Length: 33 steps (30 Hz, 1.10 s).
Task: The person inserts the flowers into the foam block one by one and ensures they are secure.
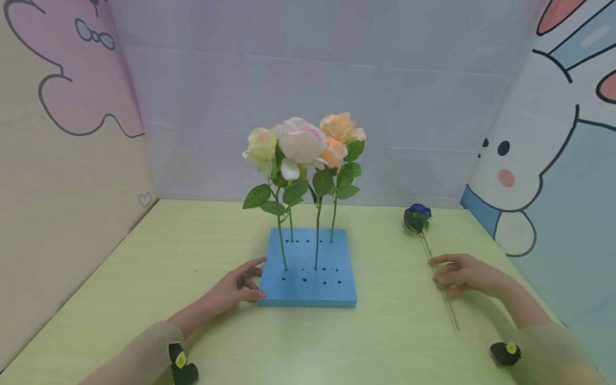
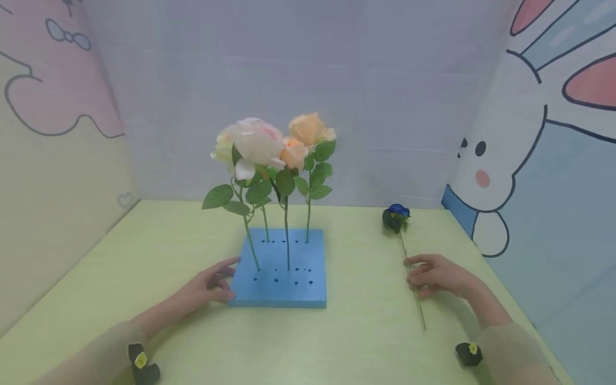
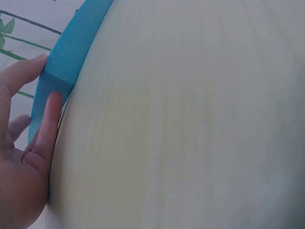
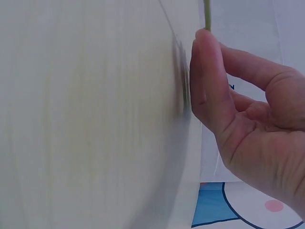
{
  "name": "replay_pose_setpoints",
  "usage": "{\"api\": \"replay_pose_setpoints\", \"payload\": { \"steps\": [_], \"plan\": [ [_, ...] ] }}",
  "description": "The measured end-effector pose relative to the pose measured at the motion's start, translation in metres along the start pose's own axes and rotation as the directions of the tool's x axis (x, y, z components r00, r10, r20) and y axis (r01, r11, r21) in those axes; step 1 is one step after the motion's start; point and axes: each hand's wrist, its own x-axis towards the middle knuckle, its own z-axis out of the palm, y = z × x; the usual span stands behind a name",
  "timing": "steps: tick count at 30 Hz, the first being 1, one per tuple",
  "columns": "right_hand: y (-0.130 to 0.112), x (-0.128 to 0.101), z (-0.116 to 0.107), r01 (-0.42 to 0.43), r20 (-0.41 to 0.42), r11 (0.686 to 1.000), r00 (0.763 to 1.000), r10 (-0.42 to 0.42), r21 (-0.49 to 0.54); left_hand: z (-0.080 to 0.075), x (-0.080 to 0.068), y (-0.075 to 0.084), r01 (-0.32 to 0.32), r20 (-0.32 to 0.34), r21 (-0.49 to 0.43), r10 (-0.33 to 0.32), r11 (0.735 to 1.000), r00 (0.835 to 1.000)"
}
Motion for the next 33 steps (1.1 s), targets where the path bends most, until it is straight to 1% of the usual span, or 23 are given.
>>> {"api": "replay_pose_setpoints", "payload": {
  "steps": [4,8,15,20,24,28,33],
  "plan": [
    [-0.003,0.002,0.004,0.026,-0.014,0.999,1.000,-0.025,0.027,0.000,-0.001,0.001,0.007,-0.002,0.001,-0.007,1.000,1.000],
    [-0.007,0.004,0.008,0.052,-0.044,0.998,0.998,-0.050,0.034,0.000,0.000,0.002,0.013,-0.003,0.000,-0.013,1.000,1.000],
    [-0.023,0.011,0.019,0.052,-0.147,0.998,0.988,-0.055,-0.019,0.000,0.001,0.001,0.013,-0.004,0.003,-0.013,1.000,1.000],
    [-0.037,0.013,0.026,0.092,-0.198,0.995,0.976,-0.095,-0.025,0.000,0.001,0.002,0.008,-0.001,0.017,-0.008,1.000,1.000],
    [-0.051,0.014,0.034,0.143,-0.246,0.989,0.957,-0.150,-0.046,0.000,0.001,0.003,0.006,0.000,0.019,-0.006,1.000,1.000],
    [-0.067,0.015,0.044,0.199,-0.300,0.977,0.930,-0.212,-0.074,0.000,0.001,0.003,0.015,-0.004,0.008,-0.015,1.000,1.000],
    [-0.086,0.017,0.058,0.268,-0.337,0.960,0.899,-0.280,-0.082,0.000,0.001,0.003,0.016,-0.004,0.001,-0.016,1.000,1.000]
  ]
}}
